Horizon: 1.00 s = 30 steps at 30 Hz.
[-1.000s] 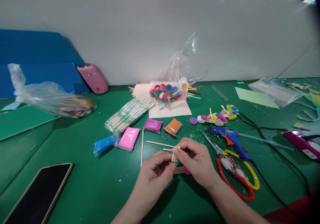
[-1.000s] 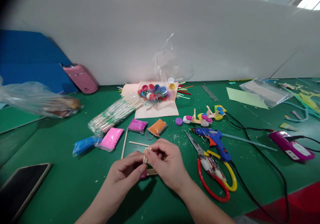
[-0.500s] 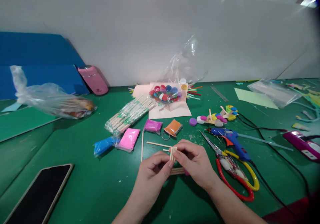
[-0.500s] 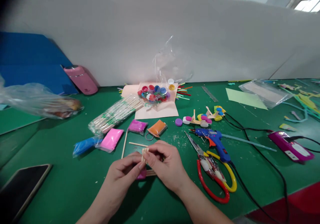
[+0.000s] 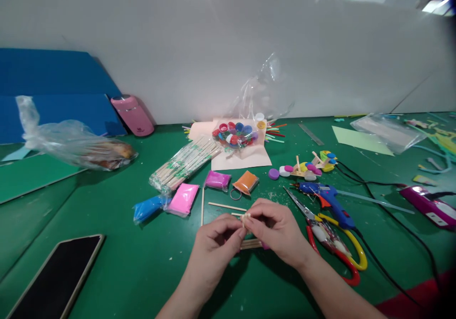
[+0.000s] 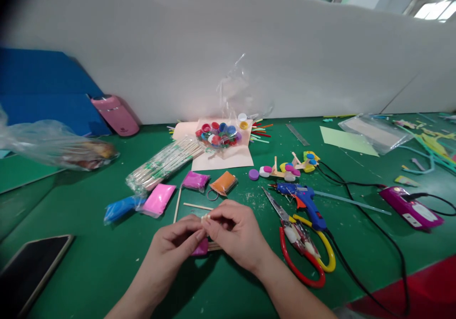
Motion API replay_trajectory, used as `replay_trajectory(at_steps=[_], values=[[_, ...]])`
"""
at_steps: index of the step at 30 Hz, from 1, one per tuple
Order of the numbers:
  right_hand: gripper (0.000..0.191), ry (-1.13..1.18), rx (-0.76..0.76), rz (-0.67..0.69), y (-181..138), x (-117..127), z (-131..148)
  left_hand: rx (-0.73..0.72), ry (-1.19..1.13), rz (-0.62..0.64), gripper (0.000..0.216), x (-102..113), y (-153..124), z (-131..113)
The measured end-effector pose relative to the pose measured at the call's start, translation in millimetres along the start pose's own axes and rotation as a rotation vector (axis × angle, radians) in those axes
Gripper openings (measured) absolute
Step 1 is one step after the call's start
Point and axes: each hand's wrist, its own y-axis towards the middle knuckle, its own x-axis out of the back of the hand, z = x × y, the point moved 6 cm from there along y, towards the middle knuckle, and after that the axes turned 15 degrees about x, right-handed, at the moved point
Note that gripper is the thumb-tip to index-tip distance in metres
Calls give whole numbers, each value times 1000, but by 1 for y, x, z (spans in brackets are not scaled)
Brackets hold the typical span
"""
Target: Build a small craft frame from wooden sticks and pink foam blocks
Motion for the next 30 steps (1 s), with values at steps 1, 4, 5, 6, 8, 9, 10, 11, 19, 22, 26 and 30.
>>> replay_trajectory(at_steps=[1, 4, 5, 6, 8, 9, 10, 11, 19, 22, 26, 30], values=[[13, -2, -3, 24, 1, -1, 1, 2, -12, 2, 9, 0, 0, 0], [16, -17, -11, 106, 5, -5, 4, 31, -59, -3, 8, -1, 0, 2], [17, -22, -12, 129, 6, -6, 5, 47, -90, -8, 8, -1, 0, 4], [17, -27, -13, 147, 7, -7, 6, 61, -130, -14, 8, -1, 0, 6], [17, -26, -6, 159, 8, -9, 7, 77, -219, -16, 8, 0, 0, 8], [18, -20, 5, 157, 9, -10, 8, 77, -258, -20, 8, 1, 0, 9], [18, -13, 16, 155, 10, -11, 9, 76, -288, -28, 8, 2, 0, 9], [19, -6, 28, 155, 10, -12, 11, 74, -308, -39, 8, 3, 0, 9], [27, -46, 70, 199, 5, -18, 17, 33, -409, -73, 6, 10, 2, 8], [27, -35, 79, 152, 4, -18, 15, 22, -399, -88, 7, 11, 1, 7], [25, -45, 56, 129, 6, -19, 11, 18, -403, -127, 6, 13, 1, 10], [24, -59, 44, 72, 5, -18, 10, 19, -385, -101, 8, 13, 4, 15]])
